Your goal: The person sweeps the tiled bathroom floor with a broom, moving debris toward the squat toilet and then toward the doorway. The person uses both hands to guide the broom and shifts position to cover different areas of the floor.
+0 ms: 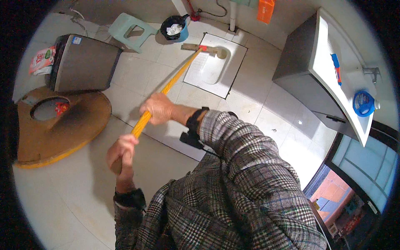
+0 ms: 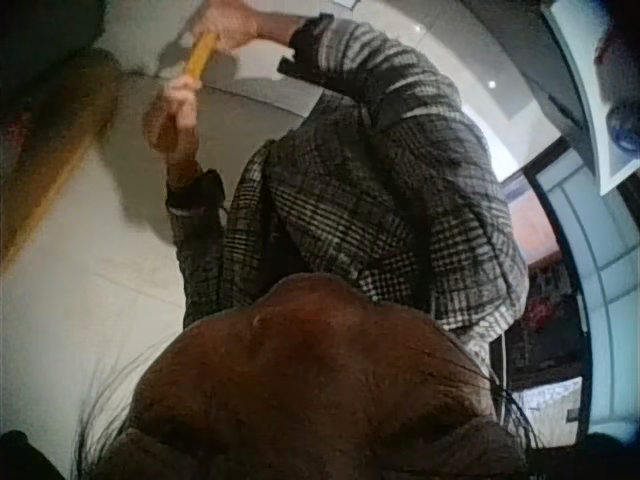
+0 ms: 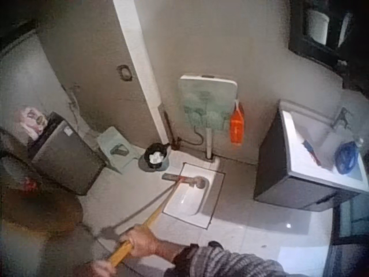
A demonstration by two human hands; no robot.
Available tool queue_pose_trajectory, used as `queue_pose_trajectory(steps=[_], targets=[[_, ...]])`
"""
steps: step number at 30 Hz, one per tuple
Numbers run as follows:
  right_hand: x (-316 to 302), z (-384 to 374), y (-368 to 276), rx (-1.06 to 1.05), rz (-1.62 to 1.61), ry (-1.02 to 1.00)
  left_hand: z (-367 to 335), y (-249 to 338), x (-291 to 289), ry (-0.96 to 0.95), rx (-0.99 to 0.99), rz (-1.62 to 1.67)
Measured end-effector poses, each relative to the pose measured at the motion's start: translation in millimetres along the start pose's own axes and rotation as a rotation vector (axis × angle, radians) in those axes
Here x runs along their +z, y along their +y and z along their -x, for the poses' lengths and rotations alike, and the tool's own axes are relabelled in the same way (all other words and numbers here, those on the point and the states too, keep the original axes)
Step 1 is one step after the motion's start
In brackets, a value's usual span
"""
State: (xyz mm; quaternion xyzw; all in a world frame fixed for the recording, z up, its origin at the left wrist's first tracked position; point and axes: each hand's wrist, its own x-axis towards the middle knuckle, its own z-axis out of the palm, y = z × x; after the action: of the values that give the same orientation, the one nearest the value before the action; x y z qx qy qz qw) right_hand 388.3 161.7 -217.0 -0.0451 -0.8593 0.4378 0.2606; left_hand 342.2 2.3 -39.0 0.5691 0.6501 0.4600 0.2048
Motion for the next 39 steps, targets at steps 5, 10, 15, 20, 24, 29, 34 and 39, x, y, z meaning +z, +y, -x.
queue_pose_trajectory(steps=[5, 10, 15, 20, 24, 29, 34, 39], targets=[[31.9, 18.3, -48.1, -0.056, -0.123, 0.035, 37.7, 25.5, -34.5, -0.074, 0.037, 0.081], [24.8, -4.9, -9.4, 0.05, 0.107, -0.071, 27.3, -13.6, -17.2, 0.054, -0.035, 0.033], [27.1, 1.5, -26.8, -0.005, -0.008, -0.084, 36.8, -1.2, -23.3, 0.049, 0.019, 0.093], [40.3, 8.9, -70.0, -0.013, -0.177, -0.053, 44.9, 42.2, -52.0, -0.038, 0.093, 0.092], [34.0, -10.9, -39.9, -0.056, -0.043, -0.035, 32.9, 13.9, -39.6, 0.063, -0.035, 0.041], [31.1, -11.4, -37.6, 0.065, 0.043, -0.181, 38.9, 4.7, -34.0, 0.041, -0.041, 0.02], [41.9, 16.4, -95.6, -0.019, -0.182, -0.067, 60.5, 49.9, -62.4, -0.019, 0.067, 0.031], [45.5, 11.2, -78.3, -0.048, -0.088, 0.008, 65.5, 32.7, -54.2, 0.059, -0.089, 0.01]])
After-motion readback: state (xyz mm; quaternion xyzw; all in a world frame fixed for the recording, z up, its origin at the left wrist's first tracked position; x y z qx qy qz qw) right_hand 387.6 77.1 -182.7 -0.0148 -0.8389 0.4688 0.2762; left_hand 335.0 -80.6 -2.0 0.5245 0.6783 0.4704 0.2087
